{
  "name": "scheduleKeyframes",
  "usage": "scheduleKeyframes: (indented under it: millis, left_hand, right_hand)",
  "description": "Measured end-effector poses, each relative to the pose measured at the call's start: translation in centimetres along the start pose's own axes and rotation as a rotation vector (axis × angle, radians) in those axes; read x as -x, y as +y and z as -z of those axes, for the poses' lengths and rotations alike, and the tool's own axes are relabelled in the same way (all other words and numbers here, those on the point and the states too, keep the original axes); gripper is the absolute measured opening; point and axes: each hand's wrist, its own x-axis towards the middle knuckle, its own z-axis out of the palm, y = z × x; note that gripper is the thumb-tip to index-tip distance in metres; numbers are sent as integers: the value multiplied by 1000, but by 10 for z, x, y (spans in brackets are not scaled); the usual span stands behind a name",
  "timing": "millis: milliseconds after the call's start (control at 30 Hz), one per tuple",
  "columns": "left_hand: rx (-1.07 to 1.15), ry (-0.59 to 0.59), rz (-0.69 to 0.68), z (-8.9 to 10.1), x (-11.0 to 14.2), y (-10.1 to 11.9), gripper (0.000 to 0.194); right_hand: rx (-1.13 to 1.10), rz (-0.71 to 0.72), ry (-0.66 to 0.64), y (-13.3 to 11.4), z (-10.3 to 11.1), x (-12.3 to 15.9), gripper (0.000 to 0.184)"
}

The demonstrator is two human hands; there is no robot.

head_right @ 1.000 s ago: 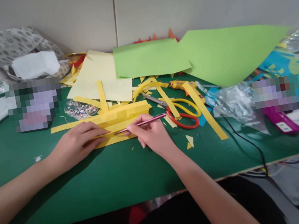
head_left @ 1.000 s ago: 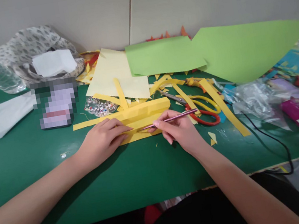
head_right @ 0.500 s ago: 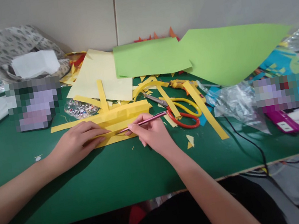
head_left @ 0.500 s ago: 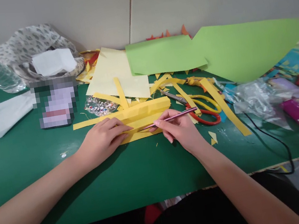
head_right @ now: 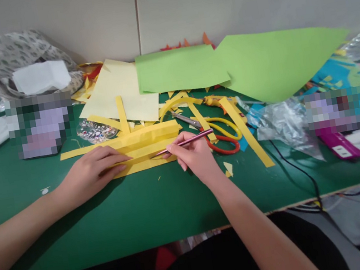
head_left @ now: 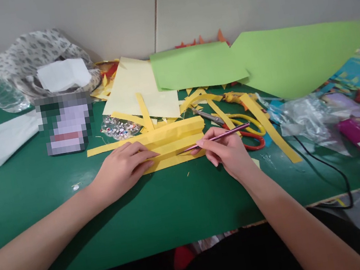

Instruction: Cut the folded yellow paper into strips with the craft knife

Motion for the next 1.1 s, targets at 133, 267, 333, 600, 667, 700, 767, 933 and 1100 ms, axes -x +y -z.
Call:
scheduleKeyframes:
  millis: [133,267,333,600,667,700,767,933,1100]
  left_hand:
    - [1,0,2,1,0,0,28]
    - [3,2,-6,2,-1,1,29]
    - [0,1,-7,2,-1,1,30]
    - [-9,8,-6,1,-1,2,31]
    - [-13,10,-4,1,-2,2,31]
    - [-14,10,-4,1,-2,1,31]
    - [-16,5,-3,1,-1,1,30]
    - [-6,6,-4,1,-1,1,29]
    - [2,9,-7,1,-1,1,28]
  right_hand:
    - [-31,25,-5,-2,-2,0,22]
    - [-40,24,-41,-5,-15,2,21]
    - [-28,14,-62,-5,-22,3,22]
    - [-5,11,-86,-1,-25,2,23]
    - [4,8,-88,-1,-24,3,23]
    - [7,6,-86,-1,-24,3,23]
    - [4,4,-77,-1,-24,3,23]
    - [-27,10,-43,0,-23,2,22]
    - [-42,21,24,0,-19,2,22]
